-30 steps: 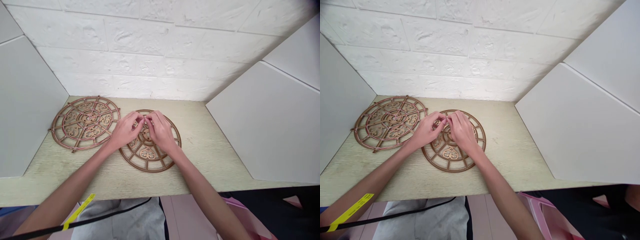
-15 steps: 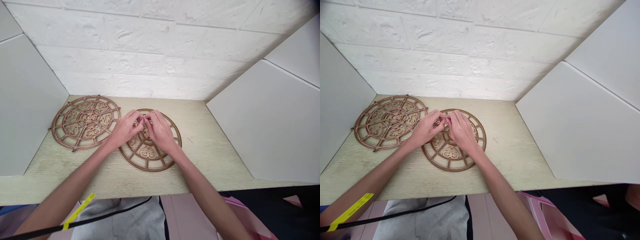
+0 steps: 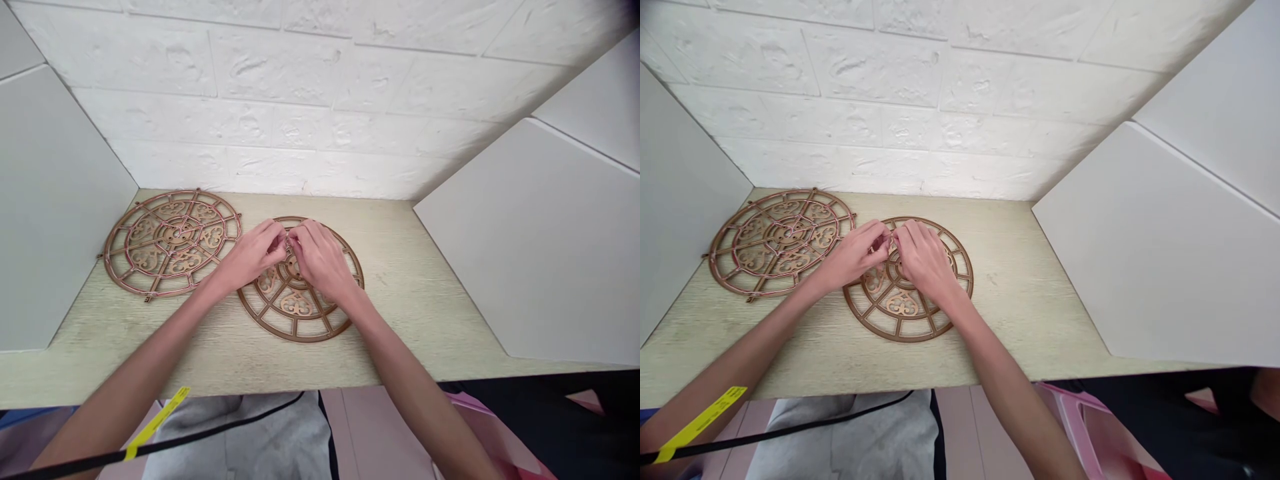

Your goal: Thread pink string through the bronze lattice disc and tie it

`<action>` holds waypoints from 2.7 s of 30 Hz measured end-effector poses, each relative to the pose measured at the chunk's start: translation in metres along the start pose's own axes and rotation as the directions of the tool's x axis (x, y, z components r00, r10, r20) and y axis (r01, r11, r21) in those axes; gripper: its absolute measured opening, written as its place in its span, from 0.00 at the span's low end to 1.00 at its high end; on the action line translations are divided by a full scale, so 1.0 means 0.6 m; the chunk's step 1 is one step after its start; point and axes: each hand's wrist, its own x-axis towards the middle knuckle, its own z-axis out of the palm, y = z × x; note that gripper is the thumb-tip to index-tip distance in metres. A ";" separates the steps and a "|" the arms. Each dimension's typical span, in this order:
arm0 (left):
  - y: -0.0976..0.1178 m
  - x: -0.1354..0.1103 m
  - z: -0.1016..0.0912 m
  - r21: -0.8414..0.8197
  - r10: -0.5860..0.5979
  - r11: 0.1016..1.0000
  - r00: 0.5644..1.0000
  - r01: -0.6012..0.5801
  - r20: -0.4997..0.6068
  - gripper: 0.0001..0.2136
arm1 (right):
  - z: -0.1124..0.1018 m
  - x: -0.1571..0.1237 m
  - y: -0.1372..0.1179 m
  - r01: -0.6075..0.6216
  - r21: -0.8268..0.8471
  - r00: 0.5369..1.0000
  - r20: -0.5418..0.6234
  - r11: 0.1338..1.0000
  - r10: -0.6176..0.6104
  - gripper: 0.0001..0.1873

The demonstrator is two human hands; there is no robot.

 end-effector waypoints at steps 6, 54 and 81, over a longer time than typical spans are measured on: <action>-0.006 0.006 -0.016 -0.051 -0.009 0.999 0.994 0.014 0.112 0.05 | -0.006 -0.001 0.007 0.043 0.011 0.995 0.091 0.999 -0.043 0.10; 0.002 -0.001 -0.008 -0.209 -0.007 0.978 0.999 -0.001 -0.037 0.15 | -0.016 0.006 0.001 -0.346 0.689 0.938 0.244 0.637 0.246 0.11; -0.002 0.001 0.012 -0.435 -0.082 0.898 0.996 0.058 -0.036 0.17 | -0.012 0.006 0.005 -0.354 0.744 0.934 0.249 0.567 0.256 0.11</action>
